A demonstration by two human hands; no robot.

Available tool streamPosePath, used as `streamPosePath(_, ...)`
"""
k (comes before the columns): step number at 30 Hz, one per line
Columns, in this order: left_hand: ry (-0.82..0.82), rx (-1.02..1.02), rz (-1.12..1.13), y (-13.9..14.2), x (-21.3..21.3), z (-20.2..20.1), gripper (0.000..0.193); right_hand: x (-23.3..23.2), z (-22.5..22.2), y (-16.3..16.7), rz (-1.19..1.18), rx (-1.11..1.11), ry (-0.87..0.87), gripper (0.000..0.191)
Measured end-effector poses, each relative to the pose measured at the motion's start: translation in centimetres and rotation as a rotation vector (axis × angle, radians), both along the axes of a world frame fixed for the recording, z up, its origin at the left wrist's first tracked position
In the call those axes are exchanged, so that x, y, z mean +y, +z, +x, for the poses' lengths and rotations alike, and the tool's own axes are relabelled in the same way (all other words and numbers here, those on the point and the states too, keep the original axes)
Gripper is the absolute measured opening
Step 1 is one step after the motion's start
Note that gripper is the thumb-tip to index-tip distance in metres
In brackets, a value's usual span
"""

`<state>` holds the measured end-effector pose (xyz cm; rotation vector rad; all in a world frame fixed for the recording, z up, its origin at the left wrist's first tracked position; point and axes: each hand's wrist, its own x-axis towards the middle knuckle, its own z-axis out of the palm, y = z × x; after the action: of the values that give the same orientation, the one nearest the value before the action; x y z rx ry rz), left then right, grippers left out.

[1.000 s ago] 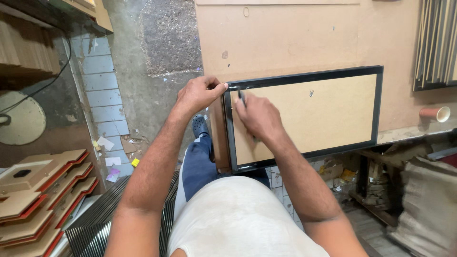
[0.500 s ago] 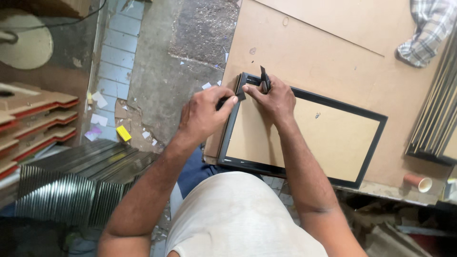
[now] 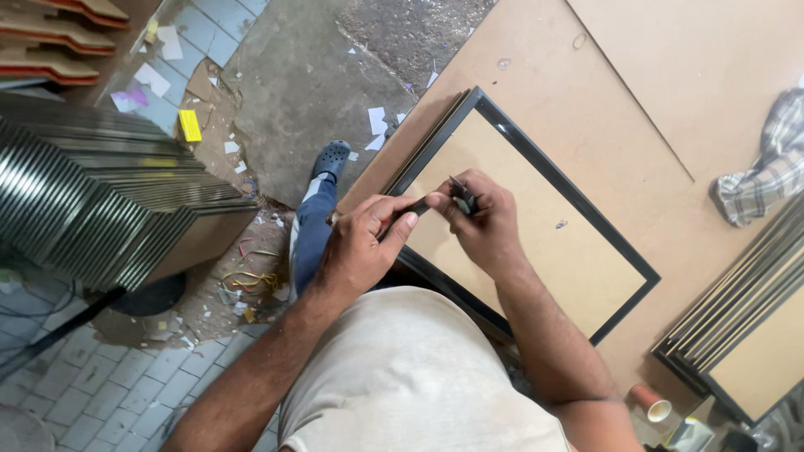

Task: The person fits a backing board into a black picture frame on a workbench, pressing the board edges into the frame and running a utility knife along the frame edges to trim or seat the backing. They rotate and reposition the frame repeatedly to work each side, then set the finished frame aside and pick up another frame.

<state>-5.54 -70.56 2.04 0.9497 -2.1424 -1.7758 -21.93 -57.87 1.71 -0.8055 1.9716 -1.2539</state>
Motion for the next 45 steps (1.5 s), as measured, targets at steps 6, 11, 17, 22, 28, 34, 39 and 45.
streamPosePath(6, 0.053, -0.251, -0.032, -3.3, 1.6, 5.8, 0.034, -1.9, -9.1, -2.6, 0.014, 0.488, -0.055, 0.019)
streamPosePath(11, 0.117, -0.387, 0.121, -5.8, 2.6, 6.9, 0.036, -3.4, -12.1, -5.3, 0.052, 0.634, 0.029, 0.022)
streamPosePath(17, 0.155, -0.346, 0.131, -6.4, 1.7, 6.9, 0.033, -4.9, -11.6, -5.6, -0.001, 0.614, 0.016, 0.023)
streamPosePath(22, 0.174, -0.285, 0.093, -6.7, 1.6, 7.1, 0.032, -5.1, -11.2, -5.6, 0.023, 0.575, -0.026, 0.023)
streamPosePath(28, 0.185, -0.279, 0.131, -7.5, 1.4, 7.4, 0.033, -5.6, -11.6, -6.0, 0.077, 0.404, -0.138, 0.045)
streamPosePath(34, 0.171, -0.241, 0.132, -8.7, 1.1, 7.9, 0.034, -5.7, -11.0, -5.3, 0.312, 0.604, -0.197, 0.053)
streamPosePath(39, 0.161, -0.200, 0.097, -9.0, 0.7, 8.5, 0.035, -4.7, -1.2, -4.7, 0.512, 0.892, -0.123, 0.058)
streamPosePath(45, 0.141, -0.257, 0.107, -8.6, 0.1, 8.9, 0.036, -3.5, 9.9, -3.7, 0.294, 0.812, 0.235, 0.028)
